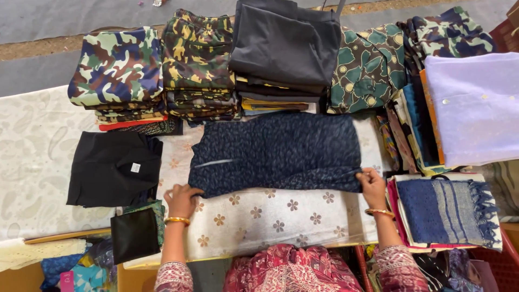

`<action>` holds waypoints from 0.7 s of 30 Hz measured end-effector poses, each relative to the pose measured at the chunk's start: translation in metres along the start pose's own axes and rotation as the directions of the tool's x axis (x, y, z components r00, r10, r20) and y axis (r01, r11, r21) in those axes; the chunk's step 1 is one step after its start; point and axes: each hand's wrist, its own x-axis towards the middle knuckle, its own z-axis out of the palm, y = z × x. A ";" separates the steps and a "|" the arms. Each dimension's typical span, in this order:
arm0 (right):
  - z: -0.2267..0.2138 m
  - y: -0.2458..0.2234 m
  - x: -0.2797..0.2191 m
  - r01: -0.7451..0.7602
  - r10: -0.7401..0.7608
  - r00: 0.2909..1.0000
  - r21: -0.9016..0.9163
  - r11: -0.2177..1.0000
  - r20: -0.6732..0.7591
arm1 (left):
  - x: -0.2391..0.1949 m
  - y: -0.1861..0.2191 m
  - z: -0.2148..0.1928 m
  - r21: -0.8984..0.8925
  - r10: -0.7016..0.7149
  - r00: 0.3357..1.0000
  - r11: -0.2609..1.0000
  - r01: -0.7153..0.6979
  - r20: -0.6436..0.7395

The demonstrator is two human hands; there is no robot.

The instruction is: Folding various garments including shirts, tunics, and pants on a table.

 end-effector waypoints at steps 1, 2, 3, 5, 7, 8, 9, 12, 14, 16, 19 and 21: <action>0.000 0.013 -0.010 -0.003 0.003 1.000 0.000 1.000 -0.002 | -0.006 0.000 0.013 0.001 0.002 1.000 1.000 -0.002 0.003; 0.000 0.024 -0.019 -0.058 0.059 0.998 -0.056 0.997 0.010 | -0.012 0.001 0.026 0.019 -0.016 0.999 1.000 0.015 0.051; 0.000 0.036 -0.027 -0.113 0.115 0.993 -0.113 0.987 0.018 | -0.018 0.001 0.039 0.038 -0.034 0.995 0.999 0.031 0.098; -0.007 0.055 -0.043 -0.145 0.153 0.986 -0.129 0.981 0.059 | -0.032 0.005 0.049 0.023 -0.062 0.985 0.998 0.059 0.162; -0.015 0.072 -0.056 -0.177 0.193 0.976 -0.146 0.973 0.100 | -0.044 0.005 0.054 0.011 -0.089 0.970 0.996 0.088 0.227; -0.021 0.080 -0.062 -0.228 0.248 0.958 -0.141 0.963 0.144 | -0.050 0.004 0.054 0.013 -0.104 0.963 0.994 0.104 0.249; -0.027 0.087 -0.069 -0.279 0.302 0.935 -0.138 0.950 0.188 | -0.055 0.003 0.055 0.016 -0.120 0.955 0.993 0.120 0.270; -0.043 0.107 -0.071 -0.300 0.386 0.880 -0.304 0.904 0.278 | -0.065 -0.002 0.054 0.061 -0.122 0.921 0.992 0.107 0.370; -0.041 0.100 -0.068 -0.264 0.397 0.861 -0.389 0.883 0.318 | -0.067 -0.006 0.061 0.069 -0.143 0.899 0.990 0.125 0.413; -0.034 0.078 -0.055 -0.221 0.411 0.840 -0.470 0.855 0.354 | -0.065 -0.016 0.075 0.077 -0.162 0.876 0.987 0.142 0.453; -0.011 0.027 -0.020 -0.067 0.322 0.863 -0.544 0.836 0.389 | -0.053 -0.029 0.090 -0.009 -0.201 0.895 0.975 0.223 0.399; 0.010 0.000 0.012 -0.067 0.148 0.974 -0.409 0.910 0.169 | -0.038 -0.028 0.077 -0.120 -0.297 0.890 0.927 0.355 0.345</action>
